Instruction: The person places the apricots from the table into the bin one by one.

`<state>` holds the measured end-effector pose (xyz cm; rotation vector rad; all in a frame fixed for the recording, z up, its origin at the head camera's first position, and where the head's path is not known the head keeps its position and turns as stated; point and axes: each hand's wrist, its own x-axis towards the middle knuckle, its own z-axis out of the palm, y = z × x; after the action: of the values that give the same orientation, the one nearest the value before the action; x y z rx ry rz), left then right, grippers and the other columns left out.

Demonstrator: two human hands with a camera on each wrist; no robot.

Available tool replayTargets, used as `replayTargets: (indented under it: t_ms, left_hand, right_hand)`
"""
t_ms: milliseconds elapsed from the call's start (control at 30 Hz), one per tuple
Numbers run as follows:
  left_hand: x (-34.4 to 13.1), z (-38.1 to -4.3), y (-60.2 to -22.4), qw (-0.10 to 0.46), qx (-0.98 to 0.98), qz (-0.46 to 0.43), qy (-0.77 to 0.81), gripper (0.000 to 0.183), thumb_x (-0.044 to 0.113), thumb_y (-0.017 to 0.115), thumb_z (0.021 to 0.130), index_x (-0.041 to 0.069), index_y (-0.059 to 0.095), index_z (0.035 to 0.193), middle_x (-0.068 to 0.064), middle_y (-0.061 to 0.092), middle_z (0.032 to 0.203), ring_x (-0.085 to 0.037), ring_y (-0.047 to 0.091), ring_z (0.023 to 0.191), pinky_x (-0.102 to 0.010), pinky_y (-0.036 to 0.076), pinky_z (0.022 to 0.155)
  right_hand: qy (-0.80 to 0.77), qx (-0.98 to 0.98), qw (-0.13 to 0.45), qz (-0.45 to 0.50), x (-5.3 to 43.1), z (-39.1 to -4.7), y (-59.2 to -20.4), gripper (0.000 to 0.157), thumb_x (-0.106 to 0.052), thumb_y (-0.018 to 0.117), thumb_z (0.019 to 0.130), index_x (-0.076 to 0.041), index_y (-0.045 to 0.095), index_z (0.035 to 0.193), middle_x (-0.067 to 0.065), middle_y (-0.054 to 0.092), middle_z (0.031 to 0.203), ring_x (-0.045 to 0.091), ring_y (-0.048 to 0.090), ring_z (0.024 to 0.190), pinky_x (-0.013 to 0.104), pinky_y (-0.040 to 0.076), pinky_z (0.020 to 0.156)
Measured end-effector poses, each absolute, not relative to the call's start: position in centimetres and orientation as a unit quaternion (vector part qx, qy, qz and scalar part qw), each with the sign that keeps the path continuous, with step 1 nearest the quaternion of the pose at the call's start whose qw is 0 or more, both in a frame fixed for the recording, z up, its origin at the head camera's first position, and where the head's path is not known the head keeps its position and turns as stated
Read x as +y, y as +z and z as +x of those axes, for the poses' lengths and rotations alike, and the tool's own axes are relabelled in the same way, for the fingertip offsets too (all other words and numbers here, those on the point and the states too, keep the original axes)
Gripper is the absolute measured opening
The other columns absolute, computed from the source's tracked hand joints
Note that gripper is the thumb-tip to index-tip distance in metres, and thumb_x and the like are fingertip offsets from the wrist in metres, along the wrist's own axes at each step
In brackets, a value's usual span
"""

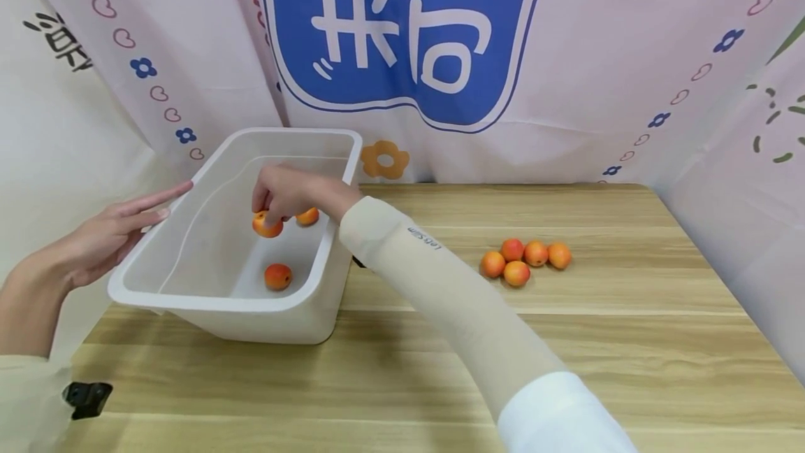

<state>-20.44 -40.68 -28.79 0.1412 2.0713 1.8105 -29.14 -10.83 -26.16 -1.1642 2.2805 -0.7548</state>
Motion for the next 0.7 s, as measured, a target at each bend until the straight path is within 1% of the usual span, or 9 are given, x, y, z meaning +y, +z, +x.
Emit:
replayTargets:
  t_ms: [133,300,367,533,700]
  left_hand:
    - [-40.65,-20.47,-28.73,0.19,0.744,0.044,0.639,0.052,0.012,0.034,0.115,0.048,0.058,0.144,0.016,0.07,0.123,-0.013,0.073,0.101,-0.037,0.064,0.074]
    - [-40.72,-20.42,-28.77,0.188,0.744,0.047,0.639,0.052,0.012,0.034,0.115,0.048,0.058,0.144,0.016,0.07,0.123,-0.012,0.073,0.101,-0.036,0.064,0.074]
    - [-40.75,-20.4,-28.82,0.189,0.74,0.049,0.643,0.052,0.012,0.034,0.115,0.047,0.059,0.143,0.016,0.07,0.124,-0.012,0.073,0.101,-0.036,0.064,0.074]
    - [-40.8,-20.43,-28.94,0.193,0.728,0.057,0.656,0.052,0.011,0.033,0.115,0.045,0.061,0.142,0.015,0.07,0.124,-0.012,0.072,0.102,-0.036,0.064,0.075]
    - [-40.83,-20.45,-29.0,0.194,0.72,0.065,0.663,0.053,0.009,0.032,0.115,0.044,0.061,0.143,0.015,0.07,0.125,-0.011,0.072,0.103,-0.035,0.064,0.076]
  right_hand:
    - [-0.259,0.839,0.235,-0.416,-11.22,-28.98,-26.3,0.027,-0.006,0.073,0.097,-0.004,0.076,0.124,0.005,0.073,0.112,0.018,0.066,0.093,0.019,0.057,0.08]
    - [-0.234,0.848,0.239,-0.411,-11.5,-28.84,-26.44,0.027,-0.007,0.074,0.097,-0.008,0.077,0.124,0.002,0.071,0.114,0.021,0.066,0.094,0.021,0.057,0.08]
    - [-0.226,0.849,0.239,-0.413,-11.46,-28.87,-26.55,0.028,-0.007,0.073,0.097,-0.008,0.076,0.125,0.003,0.071,0.115,0.022,0.066,0.095,0.023,0.058,0.08]
    - [-0.22,0.853,0.243,-0.407,-11.3,-29.02,-26.81,0.03,-0.005,0.073,0.097,-0.008,0.075,0.127,0.004,0.071,0.119,0.021,0.065,0.096,0.025,0.059,0.084]
    - [-0.221,0.856,0.242,-0.399,-11.22,-29.15,-27.09,0.03,-0.005,0.074,0.096,-0.008,0.075,0.126,0.003,0.071,0.117,0.019,0.064,0.096,0.026,0.059,0.085]
